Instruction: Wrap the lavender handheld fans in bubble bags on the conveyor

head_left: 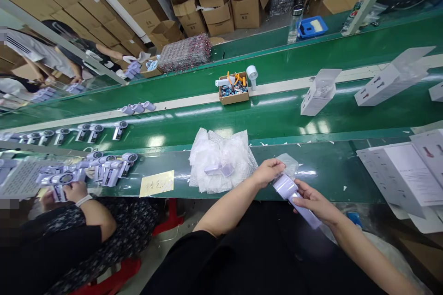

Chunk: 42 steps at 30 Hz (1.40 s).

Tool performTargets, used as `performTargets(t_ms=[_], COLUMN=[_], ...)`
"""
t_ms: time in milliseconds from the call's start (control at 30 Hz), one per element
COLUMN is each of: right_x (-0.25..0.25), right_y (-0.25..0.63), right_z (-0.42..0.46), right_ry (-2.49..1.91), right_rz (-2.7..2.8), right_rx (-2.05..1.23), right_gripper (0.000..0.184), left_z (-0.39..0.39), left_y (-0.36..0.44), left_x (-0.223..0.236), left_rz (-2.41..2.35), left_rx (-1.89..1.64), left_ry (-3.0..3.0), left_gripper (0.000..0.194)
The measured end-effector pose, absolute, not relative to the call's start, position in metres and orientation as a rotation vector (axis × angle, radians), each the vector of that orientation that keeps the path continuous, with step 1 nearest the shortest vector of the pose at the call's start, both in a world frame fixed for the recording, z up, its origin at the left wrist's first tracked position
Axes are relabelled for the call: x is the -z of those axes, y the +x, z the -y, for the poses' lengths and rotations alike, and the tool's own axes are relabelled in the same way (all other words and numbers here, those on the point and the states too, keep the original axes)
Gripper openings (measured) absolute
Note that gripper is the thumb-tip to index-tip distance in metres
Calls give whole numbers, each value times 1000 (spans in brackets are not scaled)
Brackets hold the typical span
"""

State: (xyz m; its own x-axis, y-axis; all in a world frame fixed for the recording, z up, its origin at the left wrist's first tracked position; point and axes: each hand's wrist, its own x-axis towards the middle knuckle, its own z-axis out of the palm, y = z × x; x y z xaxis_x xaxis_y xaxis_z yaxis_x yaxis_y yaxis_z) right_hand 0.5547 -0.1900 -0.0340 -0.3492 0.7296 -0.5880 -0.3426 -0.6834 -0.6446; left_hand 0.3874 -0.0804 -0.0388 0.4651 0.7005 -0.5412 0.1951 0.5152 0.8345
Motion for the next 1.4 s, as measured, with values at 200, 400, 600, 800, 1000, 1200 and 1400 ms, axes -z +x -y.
performTargets(t_ms=[200, 400, 600, 800, 1000, 1200, 1400], right_x=[19, 26, 31, 19, 11, 8, 7], right_y=[547, 524, 512, 515, 510, 502, 498], right_z=[196, 209, 211, 214, 208, 206, 210], right_ry=[-1232, -1470, -1417, -1444, -1485, -1527, -1572], right_rz=[519, 448, 316, 331, 244, 122, 16], right_rx=[-1996, -1832, -1720, -1738, -1649, -1546, -1465], right_gripper=[54, 42, 50, 57, 42, 37, 40], left_z=[99, 113, 113, 85, 83, 90, 109], left_y=[362, 362, 356, 339, 340, 352, 351], left_x=[36, 33, 10, 3, 7, 35, 30], left_rz=[-848, -1177, -721, -399, -566, -1109, -753], left_rx=[-440, -483, -217, 42, -62, -249, -295], left_ry=[528, 1477, 2309, 2426, 2457, 2161, 2307], left_gripper=[53, 12, 23, 26, 23, 12, 18])
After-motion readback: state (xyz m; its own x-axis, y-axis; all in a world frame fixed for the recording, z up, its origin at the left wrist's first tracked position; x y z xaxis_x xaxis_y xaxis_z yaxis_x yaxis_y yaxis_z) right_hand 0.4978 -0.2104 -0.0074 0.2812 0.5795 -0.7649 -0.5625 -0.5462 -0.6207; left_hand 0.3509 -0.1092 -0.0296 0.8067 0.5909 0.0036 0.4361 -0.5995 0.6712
